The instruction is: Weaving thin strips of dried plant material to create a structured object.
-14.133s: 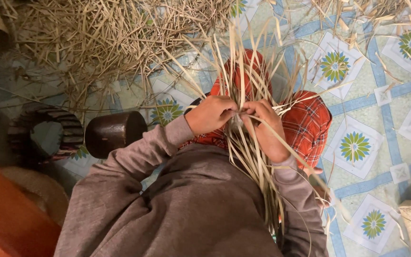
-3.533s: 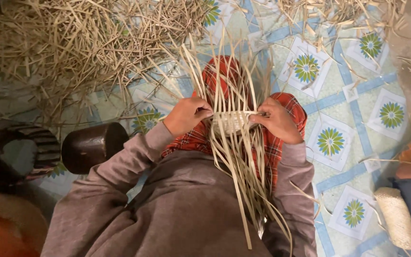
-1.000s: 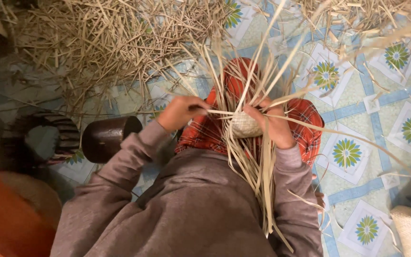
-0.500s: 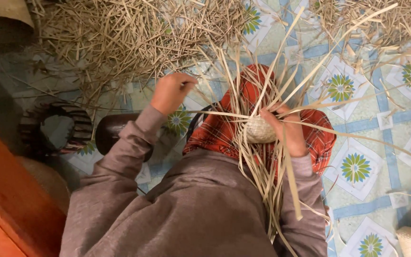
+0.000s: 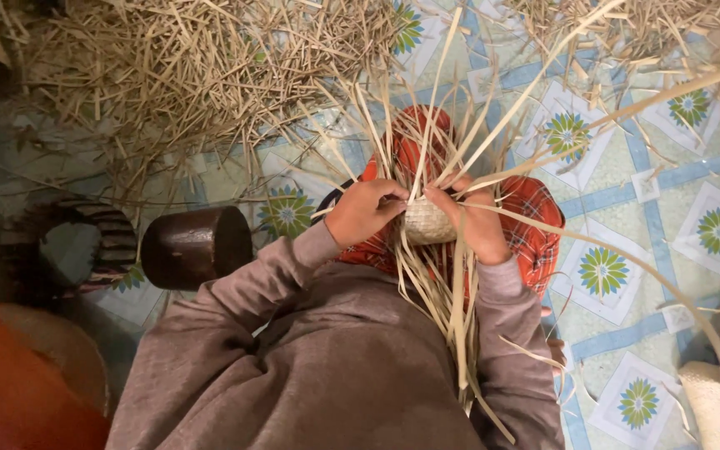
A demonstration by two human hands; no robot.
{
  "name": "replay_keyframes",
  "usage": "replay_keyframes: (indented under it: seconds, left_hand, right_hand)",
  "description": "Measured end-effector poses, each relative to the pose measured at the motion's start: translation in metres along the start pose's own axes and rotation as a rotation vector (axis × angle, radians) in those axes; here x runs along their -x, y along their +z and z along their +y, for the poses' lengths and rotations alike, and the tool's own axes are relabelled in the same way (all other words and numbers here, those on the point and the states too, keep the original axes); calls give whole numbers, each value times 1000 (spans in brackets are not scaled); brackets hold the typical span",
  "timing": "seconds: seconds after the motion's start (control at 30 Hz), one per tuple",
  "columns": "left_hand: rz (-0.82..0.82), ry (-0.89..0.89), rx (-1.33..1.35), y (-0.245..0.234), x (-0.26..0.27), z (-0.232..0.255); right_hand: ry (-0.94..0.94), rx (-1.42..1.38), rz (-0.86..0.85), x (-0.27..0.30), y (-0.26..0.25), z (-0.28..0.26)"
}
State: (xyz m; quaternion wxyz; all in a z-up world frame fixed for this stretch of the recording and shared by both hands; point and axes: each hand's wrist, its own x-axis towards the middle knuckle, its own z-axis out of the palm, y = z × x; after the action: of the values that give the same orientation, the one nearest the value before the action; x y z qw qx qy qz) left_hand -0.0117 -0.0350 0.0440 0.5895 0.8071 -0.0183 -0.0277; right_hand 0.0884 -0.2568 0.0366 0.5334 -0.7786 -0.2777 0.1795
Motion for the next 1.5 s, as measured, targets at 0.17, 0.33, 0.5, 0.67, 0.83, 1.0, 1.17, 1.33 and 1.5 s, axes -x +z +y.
replay_keyframes:
  seconds: [0.17, 0.33, 0.5, 0.67, 0.83, 1.0, 1.17, 1.33, 1.5]
  left_hand:
    - [41, -104, 20, 11, 1, -24]
    - [12, -208, 52, 14, 3, -28]
    - [66, -180, 190, 13, 6, -18]
    - [163, -75, 113, 18, 13, -2]
    - [161, -29, 162, 16, 12, -22]
    - [142, -215, 335, 11, 9, -19]
    - [61, -151, 88, 13, 5, 8]
    - [100, -89, 56, 13, 3, 7]
    - [92, -72, 1, 19, 2, -6]
  right_hand:
    - [-38, 26, -14, -2, 3, -2]
    - [-268, 41, 79, 0, 19, -2]
    - [-414, 115, 149, -1, 15, -19]
    - [-421, 82, 134, -1, 19, -21]
    - [-590, 100, 183, 6, 30, -3]
    - [-380, 397, -22, 48, 20, -13]
    - [-674, 1176, 65, 74, 23, -23]
    - [-698, 1202, -10, 112, 22, -20]
    - [-176, 128, -150, 161, 10, -56]
